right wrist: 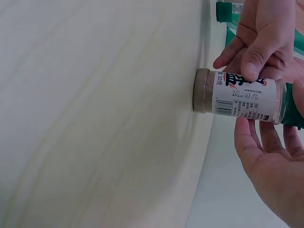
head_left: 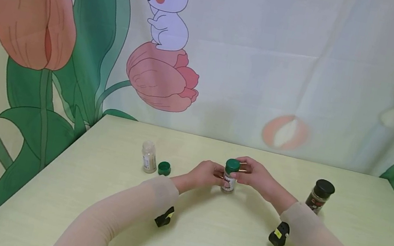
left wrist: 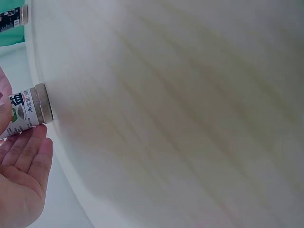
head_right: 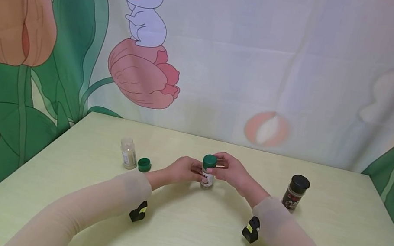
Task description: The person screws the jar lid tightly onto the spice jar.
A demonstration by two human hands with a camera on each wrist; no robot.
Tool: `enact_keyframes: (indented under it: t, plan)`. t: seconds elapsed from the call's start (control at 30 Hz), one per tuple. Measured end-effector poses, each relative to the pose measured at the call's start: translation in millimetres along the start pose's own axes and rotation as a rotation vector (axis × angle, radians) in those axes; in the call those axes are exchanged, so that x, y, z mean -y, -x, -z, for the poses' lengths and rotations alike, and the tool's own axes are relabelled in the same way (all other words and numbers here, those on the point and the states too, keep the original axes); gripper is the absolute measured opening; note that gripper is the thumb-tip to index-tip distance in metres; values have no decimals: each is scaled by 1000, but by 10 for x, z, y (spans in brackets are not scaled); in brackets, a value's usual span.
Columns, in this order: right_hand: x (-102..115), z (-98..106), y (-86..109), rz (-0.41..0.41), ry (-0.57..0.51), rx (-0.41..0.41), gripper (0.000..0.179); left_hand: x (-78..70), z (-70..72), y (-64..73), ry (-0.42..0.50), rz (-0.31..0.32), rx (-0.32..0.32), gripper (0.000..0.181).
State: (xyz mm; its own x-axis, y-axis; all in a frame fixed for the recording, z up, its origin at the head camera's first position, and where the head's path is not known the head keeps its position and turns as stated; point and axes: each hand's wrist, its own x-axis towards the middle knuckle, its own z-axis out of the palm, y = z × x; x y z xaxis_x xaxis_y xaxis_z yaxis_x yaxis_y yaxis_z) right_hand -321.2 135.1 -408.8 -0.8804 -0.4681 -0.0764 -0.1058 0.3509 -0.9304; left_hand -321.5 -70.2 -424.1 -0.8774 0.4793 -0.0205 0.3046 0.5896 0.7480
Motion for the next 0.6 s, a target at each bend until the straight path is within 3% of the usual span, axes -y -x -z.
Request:
enact_keyframes:
  t: [0.2, 0.47, 0.6]
  plan:
    - [-5, -11, 5, -19, -4, -14, 56, -23, 4, 4, 8, 11, 8, 36]
    - [34, 129, 15, -4, 4, 154, 64, -27, 6, 1, 4, 16, 6, 35]
    - [49, 165, 10, -4, 23, 187, 64, -17, 4, 1, 0, 24, 4, 36]
